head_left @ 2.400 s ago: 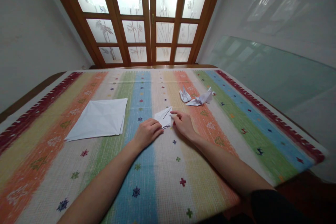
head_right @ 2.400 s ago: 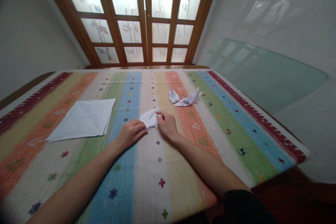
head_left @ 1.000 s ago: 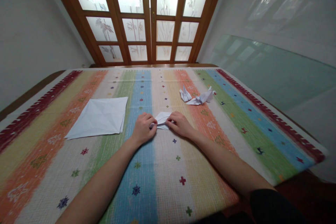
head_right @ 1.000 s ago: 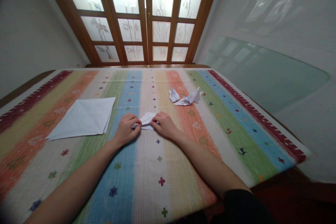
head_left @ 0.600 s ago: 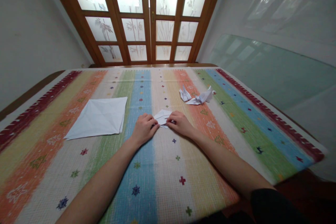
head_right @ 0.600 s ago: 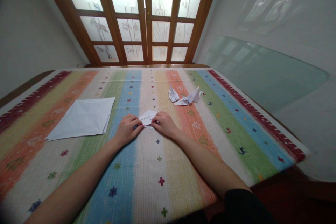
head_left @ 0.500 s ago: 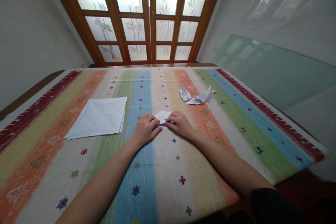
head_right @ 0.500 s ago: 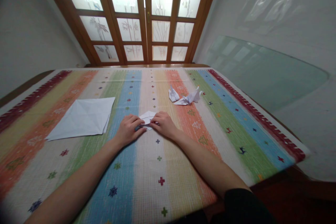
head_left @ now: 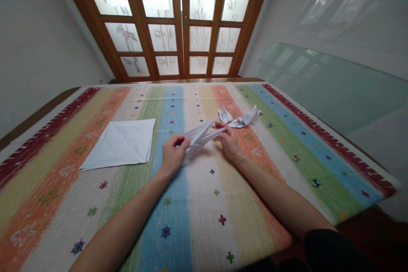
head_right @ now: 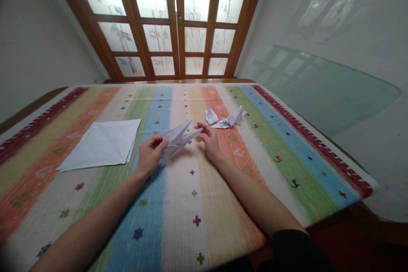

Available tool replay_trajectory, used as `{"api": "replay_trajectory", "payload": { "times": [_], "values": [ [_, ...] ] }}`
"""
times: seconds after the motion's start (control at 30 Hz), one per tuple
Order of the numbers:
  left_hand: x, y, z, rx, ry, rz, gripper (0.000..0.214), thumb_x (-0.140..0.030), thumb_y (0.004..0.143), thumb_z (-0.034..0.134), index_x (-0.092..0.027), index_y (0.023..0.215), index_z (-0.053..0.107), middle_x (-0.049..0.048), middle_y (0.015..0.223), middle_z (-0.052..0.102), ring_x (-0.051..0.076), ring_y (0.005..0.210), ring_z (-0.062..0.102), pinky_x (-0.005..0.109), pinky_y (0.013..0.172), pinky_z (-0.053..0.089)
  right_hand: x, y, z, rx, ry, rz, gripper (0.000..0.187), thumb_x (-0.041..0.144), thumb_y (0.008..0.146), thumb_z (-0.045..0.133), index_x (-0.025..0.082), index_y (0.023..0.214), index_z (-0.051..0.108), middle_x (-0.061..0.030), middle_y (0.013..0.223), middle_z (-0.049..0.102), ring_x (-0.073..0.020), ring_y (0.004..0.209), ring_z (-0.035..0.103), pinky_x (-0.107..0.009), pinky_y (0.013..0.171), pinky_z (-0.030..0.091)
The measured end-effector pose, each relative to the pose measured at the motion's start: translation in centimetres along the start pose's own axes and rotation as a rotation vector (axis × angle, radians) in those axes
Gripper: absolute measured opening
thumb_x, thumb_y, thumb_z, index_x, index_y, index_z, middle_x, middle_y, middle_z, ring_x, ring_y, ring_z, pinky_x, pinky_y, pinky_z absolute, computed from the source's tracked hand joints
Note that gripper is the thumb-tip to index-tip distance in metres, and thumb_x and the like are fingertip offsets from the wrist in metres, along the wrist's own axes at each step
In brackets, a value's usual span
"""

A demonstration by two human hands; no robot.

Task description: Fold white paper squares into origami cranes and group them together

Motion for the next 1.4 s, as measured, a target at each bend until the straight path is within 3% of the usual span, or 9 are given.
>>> {"api": "replay_trajectory", "payload": {
  "times": [0.17, 0.37, 0.53, 0.63, 0.73, 0.9, 1.07, 1.23, 1.4],
  "values": [
    [2.6, -0.4, 1.2, -0.056, -0.420, -0.272, 0.028, -0.033, 0.062, 0.077, -0.016, 0.078, 0.062, 0.0004, 0.072, 0.068, 0.014, 0.069, 0.063, 0.025, 0.067, 0.048, -0.5, -2.6, 5.5, 0.404, 0.335, 0.259, 0.047, 0.034, 0.066, 0.065, 0.027, 0.112, 0.058, -0.0038, 0.107, 0.065, -0.0184, 0.087, 0.063, -0.035, 0.075, 0.054],
    [3.8, -1.3, 2.7, 0.026, -0.536, -0.419, 0.039, -0.051, 0.070, 0.070, -0.016, 0.082, 0.062, 0.0017, 0.072, 0.067, 0.014, 0.062, 0.062, 0.024, 0.059, 0.048, -1.6, -3.4, 5.5, 0.293, 0.154, 0.273, 0.041, 0.032, 0.064, 0.077, 0.021, 0.097, 0.056, 0.0022, 0.074, 0.064, -0.0105, 0.054, 0.057, -0.024, 0.051, 0.047],
    [3.7, -1.1, 2.5, 0.044, -0.472, -0.388, 0.045, -0.044, 0.062, 0.079, -0.015, 0.091, 0.062, 0.0024, 0.074, 0.070, 0.015, 0.065, 0.065, 0.025, 0.062, 0.050, -2.2, -3.7, 5.5, 0.278, 0.064, 0.294, 0.060, 0.033, 0.068, 0.073, 0.020, 0.120, 0.046, 0.0021, 0.073, 0.063, -0.0124, 0.054, 0.059, -0.026, 0.052, 0.048],
    [4.4, -0.8, 1.6, -0.021, -0.447, -0.400, 0.044, -0.039, 0.061, 0.079, -0.014, 0.094, 0.062, 0.0013, 0.070, 0.069, 0.015, 0.062, 0.064, 0.023, 0.059, 0.049, -1.2, -3.4, 5.3, 0.299, 0.025, 0.152, 0.066, 0.034, 0.074, 0.068, 0.025, 0.133, 0.039, -0.0014, 0.087, 0.063, -0.0135, 0.064, 0.061, -0.028, 0.057, 0.050],
    [5.3, -0.5, 1.0, -0.039, -0.425, -0.441, 0.048, -0.037, 0.062, 0.077, -0.013, 0.101, 0.063, 0.0006, 0.067, 0.068, 0.013, 0.055, 0.061, 0.022, 0.053, 0.046, 1.5, -3.0, 3.9, 0.213, -0.196, -0.178, 0.065, 0.026, 0.073, 0.067, 0.031, 0.133, 0.043, -0.0075, 0.117, 0.056, -0.0175, 0.086, 0.060, -0.034, 0.070, 0.053],
    [5.5, -0.2, 1.8, 0.168, -0.333, -0.474, 0.046, -0.031, 0.063, 0.075, -0.012, 0.105, 0.067, -0.0006, 0.060, 0.065, 0.011, 0.048, 0.055, 0.021, 0.045, 0.041, 4.2, -4.0, 4.8, 0.336, -0.631, -0.572, 0.027, 0.020, 0.078, 0.066, 0.030, 0.103, 0.069, -0.0071, 0.130, 0.052, -0.0263, 0.116, 0.048, -0.048, 0.097, 0.042],
    [4.3, 0.1, 2.2, 0.338, -0.082, -0.325, 0.043, -0.031, 0.071, 0.067, -0.013, 0.109, 0.068, -0.0032, 0.059, 0.059, 0.010, 0.046, 0.050, 0.022, 0.046, 0.038, 3.4, -5.1, 6.6, 0.588, -0.785, -0.627, 0.016, 0.020, 0.083, 0.063, 0.030, 0.092, 0.073, -0.0047, 0.106, 0.068, -0.0238, 0.099, 0.054, -0.046, 0.091, 0.042],
    [0.5, 0.7, 1.0, 0.333, 0.300, 0.062, 0.026, -0.025, 0.077, 0.061, -0.016, 0.100, 0.068, 0.0028, 0.079, 0.065, 0.013, 0.063, 0.055, 0.026, 0.062, 0.044, 2.6, -6.6, 8.0, 0.727, -0.895, -0.711, 0.016, 0.025, 0.088, 0.057, 0.022, 0.088, 0.073, -0.0080, 0.085, 0.068, -0.0205, 0.080, 0.057, -0.038, 0.080, 0.044],
    [-0.8, -1.1, 3.2, 0.637, 0.448, 0.270, 0.014, -0.030, 0.079, 0.063, -0.017, 0.076, 0.065, 0.0004, 0.070, 0.060, 0.013, 0.064, 0.053, 0.025, 0.061, 0.039, 2.4, -6.9, 8.5, 0.741, -0.951, -0.682, 0.027, 0.031, 0.093, 0.052, 0.018, 0.079, 0.070, -0.0072, 0.079, 0.065, -0.0175, 0.073, 0.056, -0.033, 0.075, 0.043]
  ]
}}
Point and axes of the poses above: each hand's wrist, its own y-axis towards the middle knuckle, its own z-axis out of the palm, x = y × z, the point moved 9 cm from there along y, towards the middle knuckle
